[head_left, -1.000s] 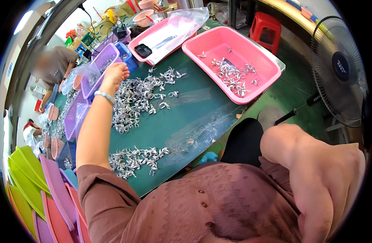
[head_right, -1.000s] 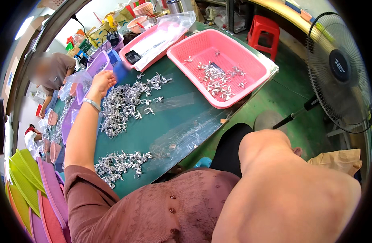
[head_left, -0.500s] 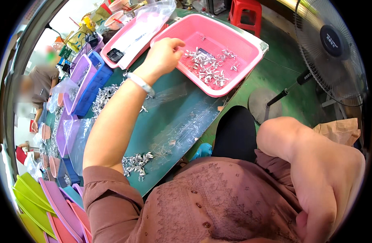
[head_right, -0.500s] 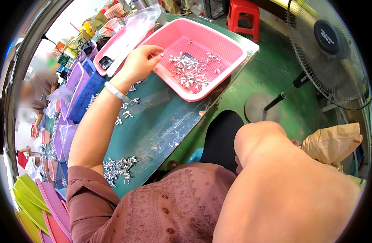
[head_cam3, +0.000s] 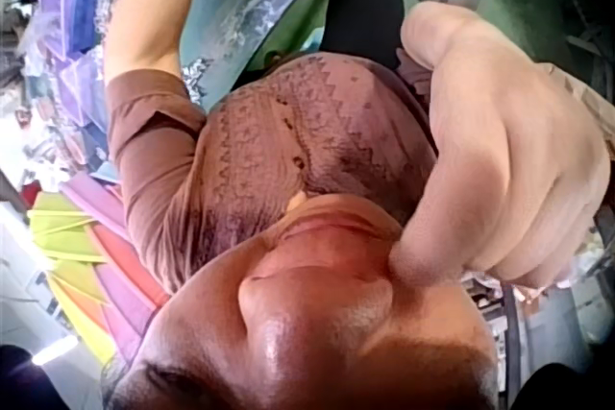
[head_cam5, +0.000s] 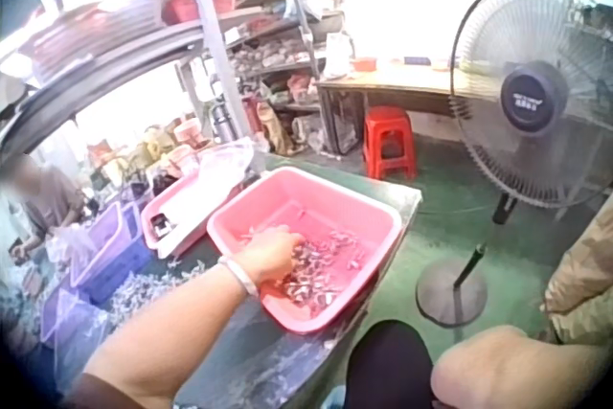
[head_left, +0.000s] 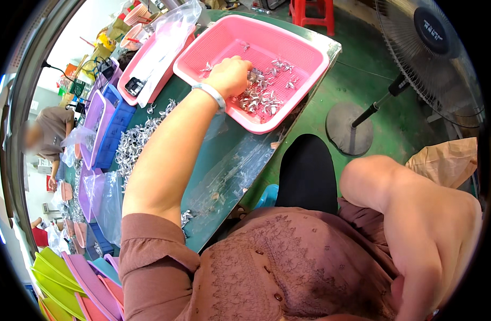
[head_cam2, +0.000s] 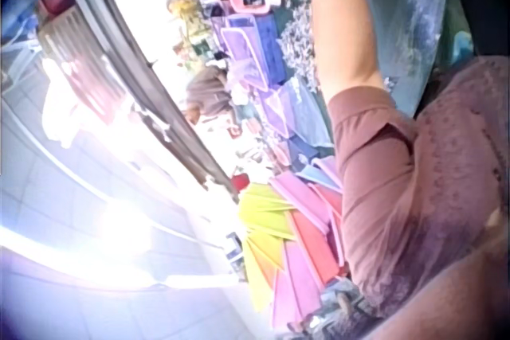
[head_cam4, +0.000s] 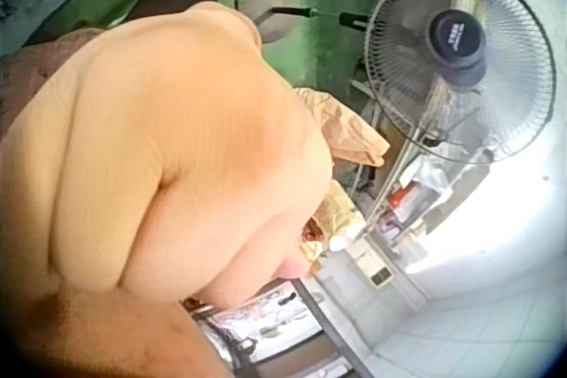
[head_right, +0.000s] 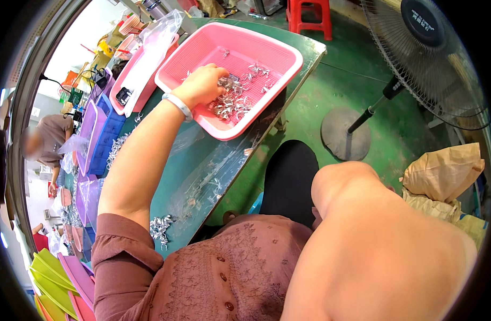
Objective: The person sorts small metal components by hand on a workstation desk, picking them up from a pile and placing them into a pink plastic tray.
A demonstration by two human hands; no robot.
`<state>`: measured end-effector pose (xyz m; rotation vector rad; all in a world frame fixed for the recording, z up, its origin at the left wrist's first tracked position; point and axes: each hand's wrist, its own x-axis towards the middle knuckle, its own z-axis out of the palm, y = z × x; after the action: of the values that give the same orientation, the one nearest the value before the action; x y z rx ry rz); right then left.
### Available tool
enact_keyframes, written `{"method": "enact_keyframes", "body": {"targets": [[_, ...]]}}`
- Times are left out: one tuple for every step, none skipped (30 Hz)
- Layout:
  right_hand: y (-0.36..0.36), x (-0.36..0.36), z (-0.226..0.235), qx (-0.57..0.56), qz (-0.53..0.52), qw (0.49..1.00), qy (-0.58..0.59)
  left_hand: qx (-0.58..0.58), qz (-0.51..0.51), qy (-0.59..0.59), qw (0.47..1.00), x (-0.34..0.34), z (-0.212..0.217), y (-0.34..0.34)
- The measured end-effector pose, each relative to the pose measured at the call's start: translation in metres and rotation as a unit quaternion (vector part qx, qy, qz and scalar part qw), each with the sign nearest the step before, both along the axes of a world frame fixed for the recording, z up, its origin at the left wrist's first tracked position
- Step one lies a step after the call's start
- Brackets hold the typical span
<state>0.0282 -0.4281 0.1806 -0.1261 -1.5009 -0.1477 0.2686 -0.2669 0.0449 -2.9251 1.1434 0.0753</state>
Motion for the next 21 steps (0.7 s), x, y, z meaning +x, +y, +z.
{"method": "enact_keyframes", "body": {"targets": [[0.017,-0.008,-0.007,0.081,-0.01,0.996,0.047,0.021,0.016,-0.01,1.0,0.0,-0.001,-0.006],[0.02,-0.01,-0.01,0.11,-0.022,0.991,0.068,0.042,0.033,-0.021,0.998,-0.001,0.0,-0.009],[0.023,-0.011,-0.013,0.139,-0.036,0.986,0.089,0.042,0.028,-0.028,0.998,0.001,-0.001,-0.01],[0.019,-0.008,-0.015,0.118,-0.05,0.988,0.087,0.045,0.027,-0.033,0.998,0.001,-0.003,-0.008],[0.014,-0.004,-0.017,0.097,-0.063,0.99,0.085,0.048,0.026,-0.037,0.998,0.002,-0.003,-0.007],[0.009,0.001,-0.018,0.076,-0.076,0.991,0.083,0.026,0.04,-0.022,0.999,0.002,-0.001,-0.004],[0.004,0.003,-0.021,0.053,-0.093,0.991,0.078,0.002,0.049,-0.01,0.999,-0.003,0.005,-0.004],[0.002,0.006,-0.022,0.031,-0.093,0.993,0.071,-0.022,0.059,0.002,0.998,-0.005,0.008,-0.002],[-0.001,0.008,-0.024,0.008,-0.094,0.993,0.064,-0.048,0.072,0.026,0.996,-0.005,0.006,0.001],[-0.004,0.013,-0.022,-0.016,-0.087,0.994,0.059,-0.075,0.077,0.054,0.993,0.0,0.004,-0.001],[-0.007,0.015,-0.021,-0.036,-0.094,0.993,0.062,-0.102,0.083,0.082,0.988,0.003,0.004,-0.002],[-0.009,0.018,-0.021,-0.056,-0.101,0.991,0.066,-0.103,0.081,0.078,0.988,0.004,0.004,-0.004],[-0.013,0.019,-0.026,-0.069,-0.114,0.988,0.077,-0.101,0.087,0.071,0.988,0.002,0.003,-0.003],[-0.016,0.02,-0.033,-0.082,-0.128,0.985,0.087,-0.1,0.093,0.064,0.989,0.0,0.003,-0.002],[-0.019,0.023,-0.039,-0.096,-0.14,0.982,0.089,-0.106,0.099,0.07,0.987,-0.001,0.003,0.0],[-0.022,0.025,-0.042,-0.112,-0.158,0.977,0.093,-0.113,0.098,0.08,0.985,0.0,0.004,-0.001],[-0.025,0.03,-0.045,-0.129,-0.175,0.972,0.089,-0.12,0.097,0.091,0.984,0.001,0.005,-0.002],[-0.03,0.034,-0.049,-0.154,-0.195,0.964,0.094,-0.147,0.107,0.115,0.977,0.003,0.006,-0.002],[-0.035,0.04,-0.056,-0.178,-0.214,0.955,0.099,-0.172,0.117,0.14,0.968,0.009,0.003,-0.001],[-0.039,0.046,-0.063,-0.203,-0.227,0.948,0.099,-0.198,0.134,0.161,0.957,0.011,0.003,0.004],[-0.04,0.054,-0.074,-0.206,-0.263,0.935,0.119,-0.232,0.136,0.189,0.945,0.011,0.004,0.009]]}}
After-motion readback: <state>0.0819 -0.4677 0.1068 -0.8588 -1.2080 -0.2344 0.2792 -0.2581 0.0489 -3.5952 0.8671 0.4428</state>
